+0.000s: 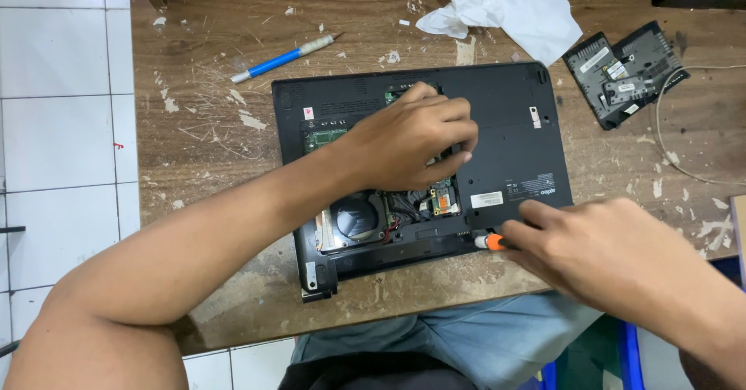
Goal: The person uses a screwdriver to remove screws from the back panel of a disassembled laptop. They carefully unscrew multiple fasteners around the motherboard and fan area, placing the screws aside on the workbench.
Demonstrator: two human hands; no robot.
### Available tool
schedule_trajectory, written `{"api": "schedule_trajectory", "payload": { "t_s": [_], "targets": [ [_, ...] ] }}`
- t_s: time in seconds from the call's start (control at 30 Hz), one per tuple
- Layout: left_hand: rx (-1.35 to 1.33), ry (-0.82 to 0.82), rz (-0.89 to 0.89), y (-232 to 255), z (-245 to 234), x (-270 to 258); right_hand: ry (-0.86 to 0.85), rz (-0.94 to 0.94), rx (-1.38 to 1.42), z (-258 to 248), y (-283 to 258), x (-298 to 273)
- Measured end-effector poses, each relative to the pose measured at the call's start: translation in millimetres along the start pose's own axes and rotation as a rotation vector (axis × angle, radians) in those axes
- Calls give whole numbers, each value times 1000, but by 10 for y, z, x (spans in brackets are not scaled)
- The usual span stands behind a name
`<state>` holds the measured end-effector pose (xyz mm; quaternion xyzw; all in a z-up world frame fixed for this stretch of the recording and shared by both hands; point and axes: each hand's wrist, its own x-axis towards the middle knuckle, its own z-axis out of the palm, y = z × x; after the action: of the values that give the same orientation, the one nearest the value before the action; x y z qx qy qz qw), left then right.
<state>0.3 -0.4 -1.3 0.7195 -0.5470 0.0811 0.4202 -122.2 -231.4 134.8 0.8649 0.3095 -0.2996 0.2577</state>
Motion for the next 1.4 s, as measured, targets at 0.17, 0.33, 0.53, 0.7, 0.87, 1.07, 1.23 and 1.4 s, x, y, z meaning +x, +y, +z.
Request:
{"api": "schedule_trajectory", "payload": {
  "t_s": [0.17,0.33,0.53,0.7,0.87,1.07,1.23,1.4],
  "targets": [
    [17,27,-33,32,-36,13,434,-17,170,24,542,-150],
    [26,147,-103,68,-138,50,643,-67,489,-182,993,45],
    [-34,284,-243,75,-220,87,1059,-247,876,50,1219,829],
    [-113,331,-323,53,-241,110,1183,-208,1068,507,1244,1408],
    [-146,314,-355,-60,-219,126,1157,-185,996,592,1174,1384],
    [-132,309,-397,-89,-169,113,1211,-187,961,606,1126,1331],
    [-125,299,-395,-106,-160,108,1231,-199,956,583,1117,1327],
    [-149,307,-380,-86,-161,107,1209,-227,981,553,1069,1314]
  ]
}}
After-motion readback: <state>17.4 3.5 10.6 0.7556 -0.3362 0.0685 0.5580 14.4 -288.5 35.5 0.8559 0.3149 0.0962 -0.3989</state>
